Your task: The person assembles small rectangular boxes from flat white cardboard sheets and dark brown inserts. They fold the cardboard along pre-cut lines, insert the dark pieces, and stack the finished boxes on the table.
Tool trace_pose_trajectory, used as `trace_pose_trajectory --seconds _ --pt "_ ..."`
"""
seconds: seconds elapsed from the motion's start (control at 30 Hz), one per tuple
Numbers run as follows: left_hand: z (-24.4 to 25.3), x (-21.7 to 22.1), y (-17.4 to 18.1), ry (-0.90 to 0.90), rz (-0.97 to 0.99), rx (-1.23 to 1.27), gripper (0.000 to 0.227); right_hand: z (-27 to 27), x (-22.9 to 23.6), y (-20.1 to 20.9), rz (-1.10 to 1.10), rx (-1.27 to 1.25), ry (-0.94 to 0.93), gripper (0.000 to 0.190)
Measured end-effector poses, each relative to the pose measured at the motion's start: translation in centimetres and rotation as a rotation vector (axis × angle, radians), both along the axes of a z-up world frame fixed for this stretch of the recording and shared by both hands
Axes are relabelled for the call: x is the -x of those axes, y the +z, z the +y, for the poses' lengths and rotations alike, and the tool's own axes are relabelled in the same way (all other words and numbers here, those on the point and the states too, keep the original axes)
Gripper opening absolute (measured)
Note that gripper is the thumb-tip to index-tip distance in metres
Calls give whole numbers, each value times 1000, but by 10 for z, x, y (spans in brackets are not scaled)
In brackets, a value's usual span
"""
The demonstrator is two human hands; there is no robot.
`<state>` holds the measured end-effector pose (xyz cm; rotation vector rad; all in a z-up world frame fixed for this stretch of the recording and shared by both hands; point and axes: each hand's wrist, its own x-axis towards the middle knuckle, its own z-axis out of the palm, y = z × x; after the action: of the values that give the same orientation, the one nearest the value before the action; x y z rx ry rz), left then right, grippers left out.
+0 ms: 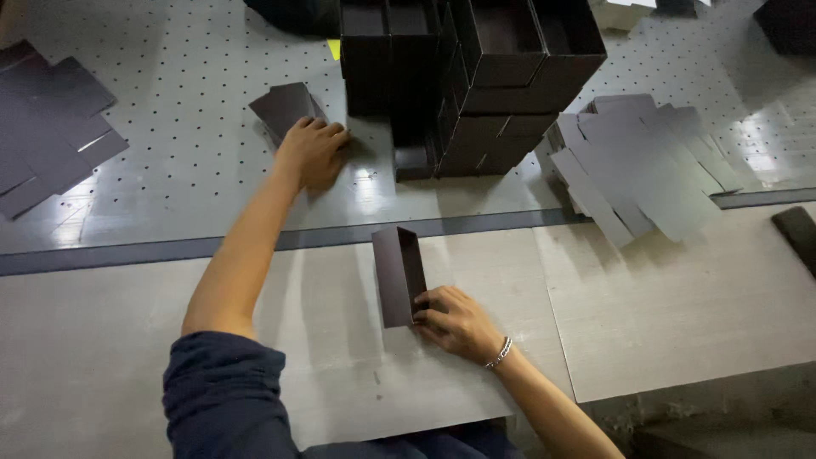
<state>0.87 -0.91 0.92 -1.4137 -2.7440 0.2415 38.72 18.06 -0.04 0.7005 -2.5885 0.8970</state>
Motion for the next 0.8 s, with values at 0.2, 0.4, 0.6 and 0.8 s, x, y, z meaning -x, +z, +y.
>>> trace_pose_trajectory --seconds 0.2,0.4,0.6,0.8 --pt "-46 -28 -3 71 151 -109 46 -6 -2 3 83 -46 -2 6" --pt "-54 -61 12 163 119 -127 47 -1 23 19 292 -25 -41 13" --pt "-26 -134 -48 199 -175 -1402 46 -19 122 51 344 -284 -219 9" --pt "-25 -166 -28 116 -61 -1126 27 -47 149 83 61 -431 -251 26"
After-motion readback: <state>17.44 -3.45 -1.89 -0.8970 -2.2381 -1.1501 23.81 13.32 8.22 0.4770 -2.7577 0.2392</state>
